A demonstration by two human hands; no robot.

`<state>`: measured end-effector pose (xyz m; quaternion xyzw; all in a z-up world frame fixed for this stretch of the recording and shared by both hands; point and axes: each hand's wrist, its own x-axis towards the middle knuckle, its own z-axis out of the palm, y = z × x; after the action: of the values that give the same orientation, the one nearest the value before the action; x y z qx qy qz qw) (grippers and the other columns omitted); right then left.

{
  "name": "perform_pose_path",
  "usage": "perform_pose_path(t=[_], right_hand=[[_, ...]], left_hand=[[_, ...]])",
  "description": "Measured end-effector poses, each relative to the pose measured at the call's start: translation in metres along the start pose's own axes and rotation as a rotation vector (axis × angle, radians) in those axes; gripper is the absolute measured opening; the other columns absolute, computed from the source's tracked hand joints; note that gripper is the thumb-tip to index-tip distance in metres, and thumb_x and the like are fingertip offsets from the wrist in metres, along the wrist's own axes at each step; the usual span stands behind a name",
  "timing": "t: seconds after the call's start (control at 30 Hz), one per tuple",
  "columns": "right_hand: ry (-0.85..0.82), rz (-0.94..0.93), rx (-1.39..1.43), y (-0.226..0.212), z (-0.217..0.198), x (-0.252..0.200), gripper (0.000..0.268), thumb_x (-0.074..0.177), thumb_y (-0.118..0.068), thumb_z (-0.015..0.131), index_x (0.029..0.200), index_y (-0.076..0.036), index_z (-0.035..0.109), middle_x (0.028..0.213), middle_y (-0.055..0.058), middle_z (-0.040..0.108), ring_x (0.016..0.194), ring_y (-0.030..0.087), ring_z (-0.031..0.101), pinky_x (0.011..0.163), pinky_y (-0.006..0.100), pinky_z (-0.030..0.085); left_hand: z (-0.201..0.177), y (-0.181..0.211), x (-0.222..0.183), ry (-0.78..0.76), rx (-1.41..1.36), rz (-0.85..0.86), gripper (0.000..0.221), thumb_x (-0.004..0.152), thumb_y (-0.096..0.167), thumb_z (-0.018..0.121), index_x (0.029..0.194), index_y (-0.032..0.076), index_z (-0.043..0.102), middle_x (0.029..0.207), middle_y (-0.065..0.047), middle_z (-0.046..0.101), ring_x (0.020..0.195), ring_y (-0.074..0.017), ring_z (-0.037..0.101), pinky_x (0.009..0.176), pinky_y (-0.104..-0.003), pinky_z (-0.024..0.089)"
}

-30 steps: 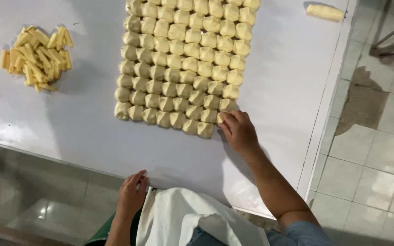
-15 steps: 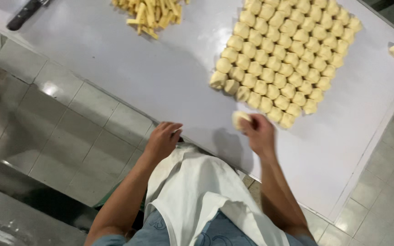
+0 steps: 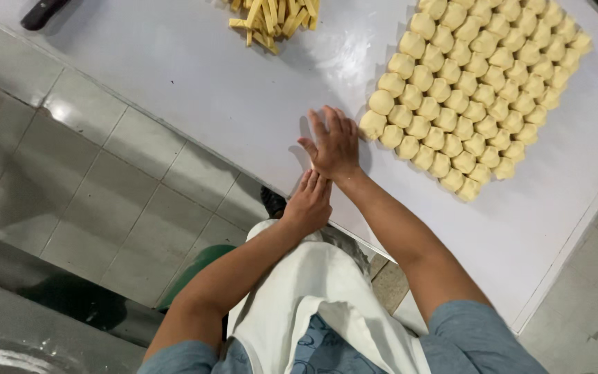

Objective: The person cuts small blocks of dough with a knife, flattens them by hand, places a stick-like filling inside, and rolls the dough into a cylinder.

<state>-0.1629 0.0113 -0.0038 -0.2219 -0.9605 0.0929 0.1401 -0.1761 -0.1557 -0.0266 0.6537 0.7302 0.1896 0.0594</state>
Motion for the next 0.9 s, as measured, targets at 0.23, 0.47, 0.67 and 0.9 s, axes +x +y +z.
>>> perform_pose_path(t=[0.23,0.47,0.67,0.9], right_hand=[[-0.045,-0.103,-0.118,0.032,0.032,0.053,0.087,0.095,-0.067,0.053,0.153,-0.004,0.041,0.156,0.025,0.039,0.142,0.045,0.032,0.113,0.065,0.021],[0.147,-0.29,-0.106,0.038,0.028,0.035,0.053,0.105,-0.05,0.061,0.143,-0.016,0.051,0.149,0.015,0.05,0.135,0.032,0.047,0.109,0.054,0.034],[0.16,-0.149,0.05,0.016,0.014,-0.036,0.032,0.103,-0.03,0.064,0.127,-0.009,0.062,0.114,0.011,0.058,0.106,0.033,0.057,0.092,0.05,0.043],[0.005,-0.238,0.203,0.01,-0.031,-0.135,0.041,0.093,-0.007,0.059,0.133,0.002,0.061,0.124,0.016,0.061,0.116,0.034,0.057,0.102,0.043,0.051]], left_hand=[[-0.015,-0.001,0.02,-0.052,-0.111,-0.065,0.073,0.093,0.035,0.059,0.144,-0.015,0.044,0.152,-0.032,0.042,0.148,-0.044,0.034,0.124,-0.053,0.025],[-0.021,-0.007,0.018,-0.005,-0.223,-0.109,0.061,0.093,0.04,0.061,0.135,-0.004,0.058,0.148,-0.024,0.048,0.14,-0.0398,0.039,0.113,-0.051,0.031],[0.003,0.0,0.005,0.212,-0.301,-0.216,0.025,0.093,0.009,0.06,0.113,0.001,0.072,0.122,-0.014,0.065,0.121,-0.0332,0.06,0.108,-0.045,0.048],[0.016,0.027,-0.008,0.273,0.06,-0.176,0.038,0.093,0.013,0.057,0.126,-0.007,0.063,0.128,-0.022,0.06,0.131,-0.0383,0.054,0.117,-0.05,0.041]])
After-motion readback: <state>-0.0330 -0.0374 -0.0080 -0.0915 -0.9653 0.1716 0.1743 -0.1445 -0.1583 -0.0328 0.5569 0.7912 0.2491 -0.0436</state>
